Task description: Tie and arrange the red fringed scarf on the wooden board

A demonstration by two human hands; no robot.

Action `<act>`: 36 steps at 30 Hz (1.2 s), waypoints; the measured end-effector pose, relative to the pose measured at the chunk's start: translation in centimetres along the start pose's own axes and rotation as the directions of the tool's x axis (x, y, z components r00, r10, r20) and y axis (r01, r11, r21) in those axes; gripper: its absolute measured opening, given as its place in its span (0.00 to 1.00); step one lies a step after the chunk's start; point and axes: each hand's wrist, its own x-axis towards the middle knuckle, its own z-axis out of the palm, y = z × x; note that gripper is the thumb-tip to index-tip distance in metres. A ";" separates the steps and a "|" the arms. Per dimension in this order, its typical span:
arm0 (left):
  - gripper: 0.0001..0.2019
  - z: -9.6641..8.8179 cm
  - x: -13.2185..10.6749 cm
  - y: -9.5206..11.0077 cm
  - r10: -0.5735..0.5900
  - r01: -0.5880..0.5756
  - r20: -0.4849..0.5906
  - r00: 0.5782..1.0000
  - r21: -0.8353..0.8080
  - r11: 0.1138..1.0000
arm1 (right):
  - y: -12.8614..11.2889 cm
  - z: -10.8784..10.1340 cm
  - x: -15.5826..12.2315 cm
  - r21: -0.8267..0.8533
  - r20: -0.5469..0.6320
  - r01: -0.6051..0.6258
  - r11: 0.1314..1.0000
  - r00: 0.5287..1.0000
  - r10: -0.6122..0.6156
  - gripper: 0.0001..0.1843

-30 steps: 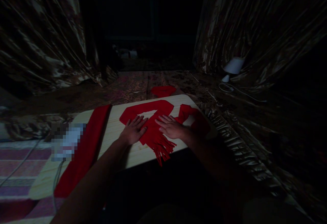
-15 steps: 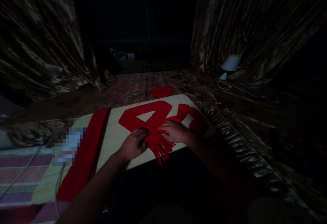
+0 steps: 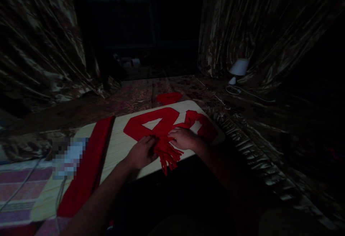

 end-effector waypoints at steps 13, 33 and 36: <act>0.35 1.3 -1.0 0.7 -0.039 0.037 -0.033 0.999 -0.050 0.998 | 2.5 -3.2 -1.9 -0.071 -0.082 -0.351 0.934 0.935 0.345 0.12; 0.25 0.3 0.4 1.5 -0.218 0.204 -0.065 0.974 -0.176 0.963 | 17.5 -11.3 -1.8 0.822 -0.342 -0.410 0.395 0.198 0.918 0.11; 0.25 -0.2 1.1 1.5 -0.249 0.240 -0.050 0.967 -0.142 0.960 | 18.0 -12.1 -1.1 0.904 -0.279 -0.269 0.333 0.221 0.935 0.07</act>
